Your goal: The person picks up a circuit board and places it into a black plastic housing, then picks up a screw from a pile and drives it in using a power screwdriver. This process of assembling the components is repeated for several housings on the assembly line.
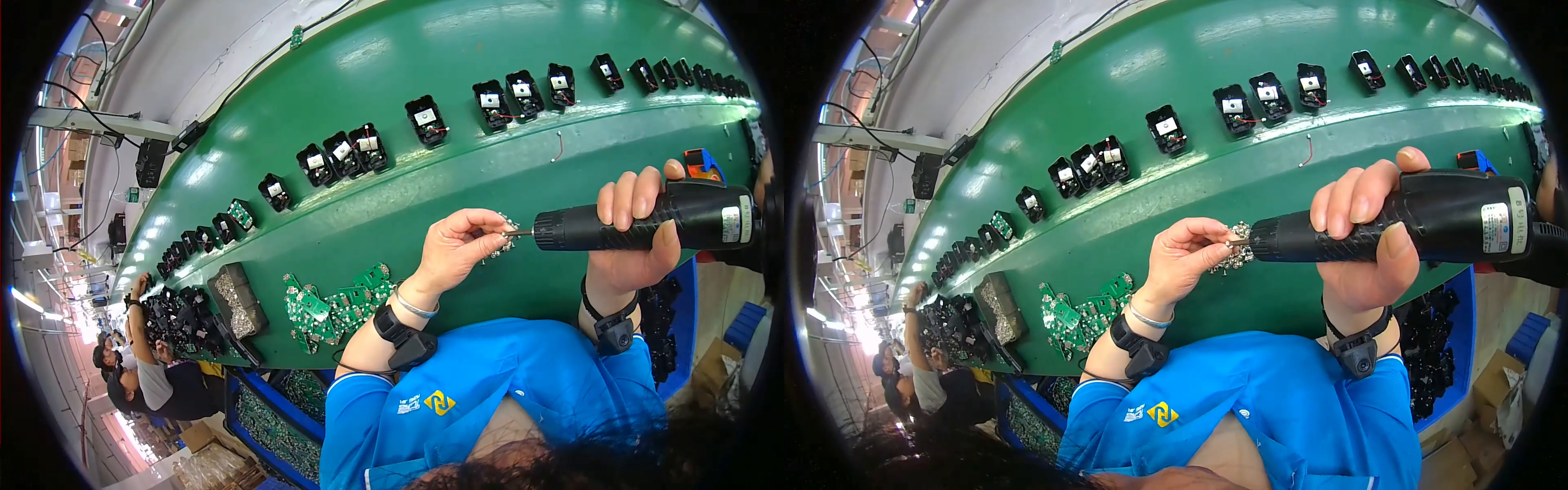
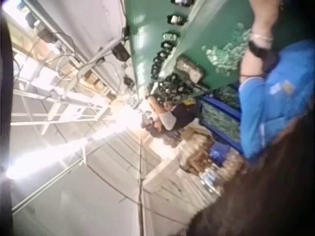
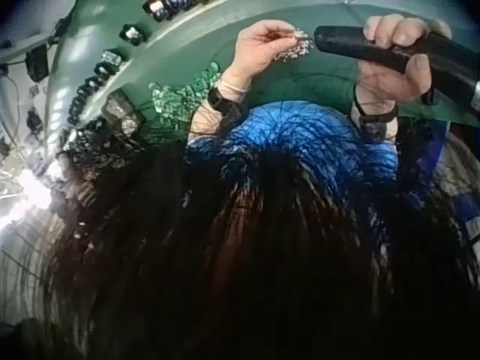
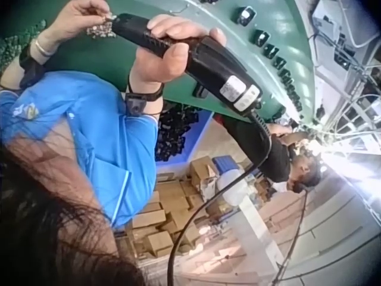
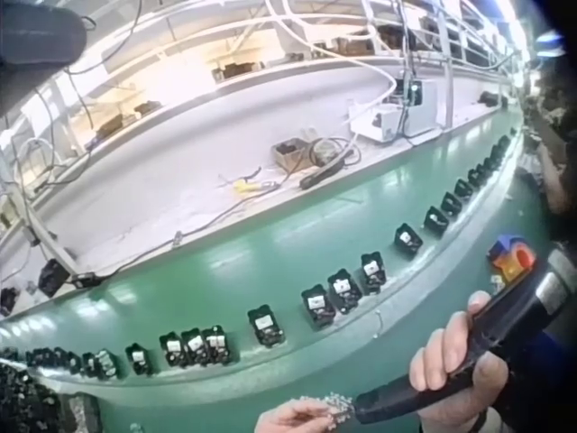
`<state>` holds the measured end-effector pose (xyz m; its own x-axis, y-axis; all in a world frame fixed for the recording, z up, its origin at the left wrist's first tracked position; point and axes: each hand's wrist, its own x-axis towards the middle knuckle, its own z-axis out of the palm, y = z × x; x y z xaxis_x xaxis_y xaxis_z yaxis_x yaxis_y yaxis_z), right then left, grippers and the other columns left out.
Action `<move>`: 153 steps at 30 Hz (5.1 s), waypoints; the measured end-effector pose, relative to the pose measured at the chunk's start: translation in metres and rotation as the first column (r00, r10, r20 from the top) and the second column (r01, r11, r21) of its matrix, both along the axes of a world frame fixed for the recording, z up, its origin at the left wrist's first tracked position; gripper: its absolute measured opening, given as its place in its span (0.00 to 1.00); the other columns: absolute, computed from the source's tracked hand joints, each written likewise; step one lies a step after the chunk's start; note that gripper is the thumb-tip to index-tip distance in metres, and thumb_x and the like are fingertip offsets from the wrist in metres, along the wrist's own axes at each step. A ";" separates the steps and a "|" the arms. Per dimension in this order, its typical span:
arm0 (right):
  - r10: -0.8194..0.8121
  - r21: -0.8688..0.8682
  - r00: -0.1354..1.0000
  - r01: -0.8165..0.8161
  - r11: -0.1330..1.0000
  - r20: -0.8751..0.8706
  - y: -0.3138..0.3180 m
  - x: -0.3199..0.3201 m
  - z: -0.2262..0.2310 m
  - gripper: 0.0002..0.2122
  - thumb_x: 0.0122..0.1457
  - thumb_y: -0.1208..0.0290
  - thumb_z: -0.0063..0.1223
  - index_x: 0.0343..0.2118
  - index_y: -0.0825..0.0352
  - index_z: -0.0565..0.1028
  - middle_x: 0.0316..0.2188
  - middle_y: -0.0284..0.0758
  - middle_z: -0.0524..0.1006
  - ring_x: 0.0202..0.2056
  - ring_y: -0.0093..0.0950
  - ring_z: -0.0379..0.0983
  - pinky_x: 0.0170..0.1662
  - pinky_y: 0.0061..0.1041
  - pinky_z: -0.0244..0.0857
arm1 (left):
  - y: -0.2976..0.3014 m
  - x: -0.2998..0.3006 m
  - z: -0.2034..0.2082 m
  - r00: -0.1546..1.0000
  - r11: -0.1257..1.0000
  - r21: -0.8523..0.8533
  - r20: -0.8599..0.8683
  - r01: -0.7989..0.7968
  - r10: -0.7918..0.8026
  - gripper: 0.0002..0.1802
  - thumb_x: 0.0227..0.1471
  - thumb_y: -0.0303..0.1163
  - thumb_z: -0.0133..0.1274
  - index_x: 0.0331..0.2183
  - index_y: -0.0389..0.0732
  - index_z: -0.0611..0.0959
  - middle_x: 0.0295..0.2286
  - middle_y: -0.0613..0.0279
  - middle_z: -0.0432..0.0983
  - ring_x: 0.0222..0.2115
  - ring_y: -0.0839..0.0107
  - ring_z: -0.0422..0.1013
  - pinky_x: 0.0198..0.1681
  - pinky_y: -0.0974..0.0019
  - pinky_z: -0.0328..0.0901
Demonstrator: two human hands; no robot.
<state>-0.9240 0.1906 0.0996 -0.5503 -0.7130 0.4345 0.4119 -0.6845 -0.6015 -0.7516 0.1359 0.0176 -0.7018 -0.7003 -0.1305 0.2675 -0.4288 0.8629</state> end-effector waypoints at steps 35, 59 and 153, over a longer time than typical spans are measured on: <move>-0.226 -0.043 0.885 0.229 0.972 -0.408 -0.138 -0.042 -0.055 0.19 0.47 0.68 0.44 0.44 0.65 0.58 0.23 0.31 0.65 0.23 0.24 0.60 0.28 0.26 0.57 | -0.161 -0.082 -0.024 0.786 0.090 -0.882 0.456 0.463 0.418 0.36 0.22 0.43 0.62 0.36 0.35 0.69 0.32 0.56 0.67 0.41 0.62 0.59 0.51 0.55 0.46; -0.190 -0.010 0.863 0.209 0.978 -0.468 -0.142 -0.035 -0.074 0.20 0.46 0.69 0.45 0.44 0.66 0.57 0.23 0.32 0.65 0.22 0.23 0.61 0.28 0.27 0.58 | -0.160 -0.082 -0.033 0.778 0.098 -0.884 0.450 0.456 0.437 0.33 0.22 0.43 0.62 0.33 0.35 0.71 0.29 0.57 0.68 0.39 0.63 0.60 0.50 0.56 0.46; 0.019 -0.102 0.998 -0.025 0.994 -0.057 -0.050 -0.076 -0.037 0.25 0.46 0.64 0.46 0.47 0.66 0.55 0.24 0.31 0.62 0.22 0.21 0.58 0.25 0.22 0.55 | -0.082 -0.080 -0.020 0.923 0.940 -0.008 0.195 0.340 -0.332 0.07 0.46 0.29 0.48 0.27 0.35 0.75 0.21 0.66 0.70 0.22 0.81 0.65 0.28 0.78 0.61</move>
<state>-0.9997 0.1411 0.0626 -0.5080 -0.6745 0.5356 0.3951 -0.7351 -0.5509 -0.8320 0.0544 -0.0027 -0.8623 -0.4349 -0.2594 -0.0553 -0.4282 0.9020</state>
